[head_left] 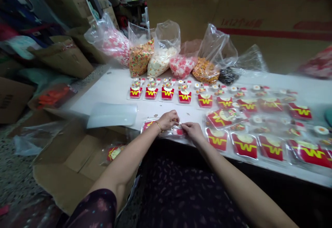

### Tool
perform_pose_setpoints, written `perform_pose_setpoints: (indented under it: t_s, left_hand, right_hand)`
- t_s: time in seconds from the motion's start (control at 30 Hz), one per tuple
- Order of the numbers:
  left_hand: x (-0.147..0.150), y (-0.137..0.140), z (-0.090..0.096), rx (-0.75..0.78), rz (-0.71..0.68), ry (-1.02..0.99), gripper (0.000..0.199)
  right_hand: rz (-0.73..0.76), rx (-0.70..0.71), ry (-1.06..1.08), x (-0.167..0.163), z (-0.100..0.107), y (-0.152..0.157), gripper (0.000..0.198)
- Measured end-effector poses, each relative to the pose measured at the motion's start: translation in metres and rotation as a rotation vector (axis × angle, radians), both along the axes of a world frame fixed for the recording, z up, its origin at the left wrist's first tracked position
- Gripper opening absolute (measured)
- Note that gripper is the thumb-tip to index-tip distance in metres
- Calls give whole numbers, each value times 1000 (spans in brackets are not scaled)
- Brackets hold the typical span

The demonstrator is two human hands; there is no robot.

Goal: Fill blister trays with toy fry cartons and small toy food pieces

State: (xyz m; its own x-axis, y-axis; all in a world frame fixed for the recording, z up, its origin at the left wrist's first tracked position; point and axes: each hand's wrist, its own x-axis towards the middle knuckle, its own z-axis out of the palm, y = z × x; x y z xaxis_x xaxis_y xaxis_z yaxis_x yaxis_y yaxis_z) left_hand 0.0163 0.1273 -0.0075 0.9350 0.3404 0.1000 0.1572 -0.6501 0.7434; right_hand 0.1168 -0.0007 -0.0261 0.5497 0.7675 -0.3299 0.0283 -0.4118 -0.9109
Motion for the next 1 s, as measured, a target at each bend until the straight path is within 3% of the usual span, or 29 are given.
perform_pose_setpoints:
  t_s: [0.13,0.23,0.37,0.4,0.5,0.6,0.73,0.83,0.9,1.0]
  left_hand:
    - [40,-26,-1,33,1,-88,14]
    - [38,-30,-1,71,7,-106,14]
    - [2,-10,0,276,55,125,82]
    - [-6,-4,1,318,52,220,90]
    - [-24,3,12,387,9,385,89]
    - [-55,-5,37,437,-7,325,90]
    - [-145,-22,63,468,59,273,89]
    - [-220,-33,43,456,154,447,89]
    - [-253,-37,7,434,201,616,90]
    - [-268,-31,-56,392,272,793,91]
  right_hand:
    - [-92,100,73,-11,-7,4,26]
    - [-99,56,-56,-3,-9,-2,25]
    - [-2,24,-195,4,1,-20,33]
    - [32,55,-248,5,7,-25,33]
    - [175,153,-449,10,34,-42,30]
    - [199,155,-596,26,62,-63,25]
    - [123,154,-617,46,77,-86,23]
    - [114,103,-545,42,70,-99,24]
    - [115,76,-496,33,62,-105,26]
    - [181,89,-521,21,53,-110,27]
